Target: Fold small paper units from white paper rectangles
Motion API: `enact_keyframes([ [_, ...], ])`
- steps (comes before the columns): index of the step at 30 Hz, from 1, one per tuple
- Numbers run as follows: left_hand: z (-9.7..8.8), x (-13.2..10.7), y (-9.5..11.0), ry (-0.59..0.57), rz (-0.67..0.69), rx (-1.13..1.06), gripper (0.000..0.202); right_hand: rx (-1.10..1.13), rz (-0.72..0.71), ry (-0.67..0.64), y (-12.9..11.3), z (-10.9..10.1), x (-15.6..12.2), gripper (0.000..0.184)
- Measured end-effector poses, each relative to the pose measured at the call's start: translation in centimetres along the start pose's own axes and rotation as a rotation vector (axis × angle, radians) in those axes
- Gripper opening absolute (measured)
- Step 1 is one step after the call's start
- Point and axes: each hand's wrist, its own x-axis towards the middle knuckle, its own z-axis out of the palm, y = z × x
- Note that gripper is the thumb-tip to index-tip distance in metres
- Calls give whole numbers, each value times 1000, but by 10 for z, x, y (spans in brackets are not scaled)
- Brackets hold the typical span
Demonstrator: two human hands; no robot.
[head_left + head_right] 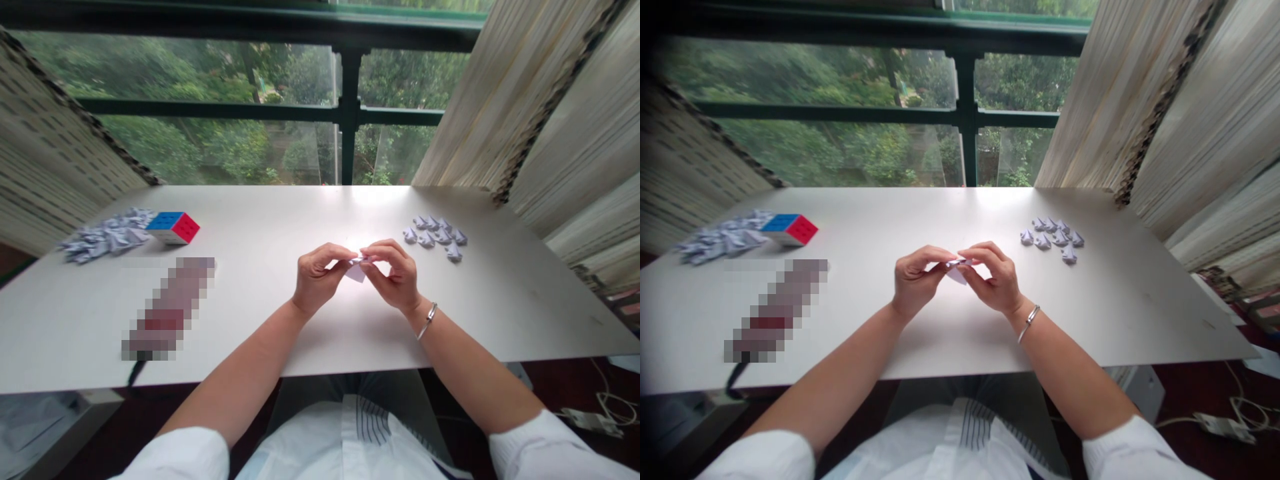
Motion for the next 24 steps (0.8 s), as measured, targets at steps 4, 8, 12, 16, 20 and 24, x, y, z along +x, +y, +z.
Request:
enact_keyframes([
  [4, 0, 0, 3, -39, 18, 17, 7, 17, -39, -21, -1, 0, 1, 24],
  [8, 2, 0, 4, -50, -38, 24, 4, 32, 10, -15, -3, 0, 3, 18],
  [12, 4, 1, 2, -48, -178, -26, 10, 35, 48, -1, -3, 1, 4, 11],
  [16, 7, 2, 1, -59, -312, -49, 17, 25, 130, 2, 0, 2, 2, 2],
  [20, 8, 3, 2, -104, -431, -149, 24, 71, 265, 30, 4, 3, 0, 6],
  [24, 8, 4, 0, -48, -476, -194, 24, 122, 347, 43, 7, 5, -1, 10],
])
